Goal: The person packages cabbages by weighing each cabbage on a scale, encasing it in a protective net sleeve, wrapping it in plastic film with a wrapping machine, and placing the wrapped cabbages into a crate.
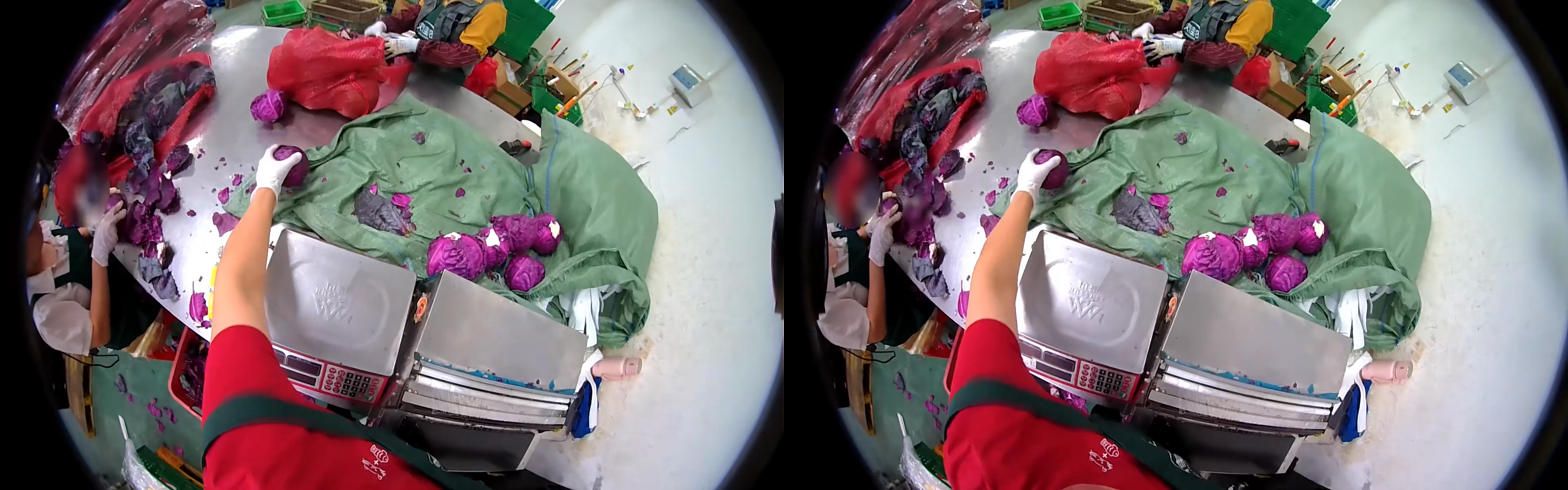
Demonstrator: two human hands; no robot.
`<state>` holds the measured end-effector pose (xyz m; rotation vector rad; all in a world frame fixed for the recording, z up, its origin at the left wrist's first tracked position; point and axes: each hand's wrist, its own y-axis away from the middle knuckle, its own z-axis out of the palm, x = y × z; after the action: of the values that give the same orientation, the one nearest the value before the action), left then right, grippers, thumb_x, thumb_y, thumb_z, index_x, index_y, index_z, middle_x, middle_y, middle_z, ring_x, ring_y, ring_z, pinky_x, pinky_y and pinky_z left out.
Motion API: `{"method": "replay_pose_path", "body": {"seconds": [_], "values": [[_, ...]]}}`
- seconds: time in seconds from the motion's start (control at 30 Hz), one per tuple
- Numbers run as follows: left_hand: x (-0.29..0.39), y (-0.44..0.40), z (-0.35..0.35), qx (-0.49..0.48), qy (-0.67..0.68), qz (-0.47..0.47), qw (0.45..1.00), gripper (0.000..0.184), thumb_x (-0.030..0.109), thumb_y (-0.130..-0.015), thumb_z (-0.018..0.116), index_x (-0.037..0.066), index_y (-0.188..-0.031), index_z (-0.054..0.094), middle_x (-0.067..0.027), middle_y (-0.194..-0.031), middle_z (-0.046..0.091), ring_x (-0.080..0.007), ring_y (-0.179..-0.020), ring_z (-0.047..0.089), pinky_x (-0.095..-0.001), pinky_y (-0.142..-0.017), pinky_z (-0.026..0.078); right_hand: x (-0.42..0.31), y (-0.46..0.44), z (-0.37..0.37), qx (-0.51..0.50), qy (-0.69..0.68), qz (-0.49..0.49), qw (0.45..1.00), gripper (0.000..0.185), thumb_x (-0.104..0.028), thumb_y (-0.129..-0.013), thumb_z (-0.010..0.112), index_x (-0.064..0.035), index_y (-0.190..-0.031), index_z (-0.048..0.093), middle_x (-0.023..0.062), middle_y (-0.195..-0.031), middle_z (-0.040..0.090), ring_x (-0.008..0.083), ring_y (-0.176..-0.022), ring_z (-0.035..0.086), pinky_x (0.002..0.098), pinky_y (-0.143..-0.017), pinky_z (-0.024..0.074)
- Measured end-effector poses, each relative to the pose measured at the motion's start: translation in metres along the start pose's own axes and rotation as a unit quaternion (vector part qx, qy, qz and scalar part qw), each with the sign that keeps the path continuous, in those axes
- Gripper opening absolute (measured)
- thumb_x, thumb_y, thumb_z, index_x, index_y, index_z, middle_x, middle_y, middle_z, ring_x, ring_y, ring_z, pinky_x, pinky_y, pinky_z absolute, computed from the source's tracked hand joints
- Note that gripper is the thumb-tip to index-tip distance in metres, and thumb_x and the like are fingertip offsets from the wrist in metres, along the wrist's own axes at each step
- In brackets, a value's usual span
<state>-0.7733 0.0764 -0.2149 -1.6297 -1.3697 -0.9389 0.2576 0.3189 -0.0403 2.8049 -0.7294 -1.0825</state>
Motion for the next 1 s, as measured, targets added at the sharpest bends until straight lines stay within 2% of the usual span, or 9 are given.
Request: {"method": "replay_pose_path", "body": {"seconds": [0.07,0.3,0.4,0.43,0.47,0.63,0.73,0.93,1.0], "values": [[0.036,0.030,-0.013,-0.020,0.282,-0.103,0.954,0.080,0.034,-0.069,0.081,-0.004,-0.129,0.044,-0.0176,-0.119,0.058,-0.0250,-0.101,0.061,-0.0343,-0.087,0.051,-0.003,-0.011,0.006,-0.004,-0.011,-0.008,1.000,0.045,-0.037,-0.090,0.053,-0.0098,-0.126,0.052,0.0112,-0.122,0.055,0.0259,-0.108,0.053,0.0397,-0.088,0.0458],[0.171,0.242,-0.083,-0.071,0.347,-0.061,0.933,0.067,0.024,-0.082,0.071,0.003,-0.137,0.038,-0.0130,-0.124,0.052,-0.0206,-0.110,0.053,-0.0318,-0.095,0.045,0.003,-0.059,0.025,-0.015,-0.075,-0.070,0.995,0.046,-0.035,-0.090,0.057,-0.0094,-0.128,0.050,0.0104,-0.122,0.054,0.0237,-0.106,0.053,0.0372,-0.088,0.0463],[0.147,0.306,-0.077,-0.047,0.315,-0.046,0.947,0.066,0.024,-0.082,0.071,0.005,-0.137,0.039,-0.0130,-0.124,0.052,-0.0222,-0.111,0.053,-0.0325,-0.095,0.044,0.005,-0.093,0.041,-0.010,-0.148,-0.129,0.981,0.047,-0.035,-0.090,0.058,-0.0092,-0.128,0.050,0.0100,-0.122,0.054,0.0228,-0.106,0.053,0.0362,-0.088,0.0466],[0.147,0.323,-0.079,-0.034,0.281,-0.033,0.959,0.064,0.025,-0.084,0.070,0.005,-0.137,0.040,-0.0133,-0.123,0.053,-0.0216,-0.109,0.054,-0.0322,-0.094,0.046,0.003,-0.111,0.061,0.017,-0.196,-0.172,0.965,0.032,-0.022,-0.094,0.054,0.0042,-0.109,0.063,0.0089,-0.099,0.063,0.0172,-0.090,0.055,0.0320,-0.082,0.0458],[0.145,0.339,-0.077,-0.030,0.247,-0.022,0.968,0.062,0.026,-0.085,0.069,0.005,-0.136,0.041,-0.0136,-0.121,0.054,-0.0210,-0.106,0.055,-0.0319,-0.092,0.047,0.001,-0.121,0.078,0.033,-0.217,-0.283,0.934,0.027,-0.020,-0.093,0.055,0.0033,-0.105,0.063,0.0075,-0.095,0.063,0.0148,-0.088,0.054,0.0323,-0.077,0.0461],[0.141,0.379,-0.060,-0.053,0.242,-0.007,0.969,0.070,0.023,-0.082,0.071,0.011,-0.141,0.034,-0.0146,-0.132,0.044,-0.0262,-0.111,0.051,-0.0375,-0.090,0.047,-0.073,-0.067,0.073,-0.010,-0.165,-0.291,0.943,0.018,-0.014,-0.090,0.059,-0.0034,-0.103,0.064,0.0082,-0.103,0.064,0.0162,-0.099,0.057,0.0297,-0.090,0.0437],[0.115,0.359,-0.061,-0.088,0.061,0.152,0.982,0.078,0.022,-0.082,0.071,-0.002,-0.142,0.028,-0.0174,-0.143,0.034,-0.0249,-0.129,0.038,-0.0325,-0.108,0.029,-0.073,-0.115,0.082,-0.004,-0.079,-0.474,0.877,0.018,-0.010,-0.083,0.058,-0.0016,-0.098,0.065,0.0148,-0.092,0.065,0.0258,-0.089,0.061,0.0345,-0.082,0.0463],[0.126,0.366,-0.059,-0.131,0.060,0.118,0.983,0.082,0.019,-0.080,0.073,0.000,-0.144,0.025,-0.0192,-0.144,0.032,-0.0267,-0.129,0.038,-0.0348,-0.108,0.029,-0.132,-0.146,0.130,-0.122,0.076,-0.432,0.890,0.030,-0.031,-0.081,0.057,-0.0070,-0.096,0.065,0.0201,-0.093,0.065,0.0348,-0.090,0.062,0.0400,-0.080,0.0474],[0.126,0.368,-0.058,-0.127,-0.069,0.215,0.966,0.083,0.016,-0.076,0.075,-0.001,-0.142,0.028,-0.0188,-0.141,0.035,-0.0274,-0.128,0.039,-0.0355,-0.108,0.030,-0.159,-0.137,0.136,-0.145,0.128,-0.413,0.890,0.034,-0.034,-0.079,0.060,-0.0072,-0.099,0.064,0.0198,-0.096,0.065,0.0359,-0.092,0.061,0.0417,-0.081,0.0473]]}}
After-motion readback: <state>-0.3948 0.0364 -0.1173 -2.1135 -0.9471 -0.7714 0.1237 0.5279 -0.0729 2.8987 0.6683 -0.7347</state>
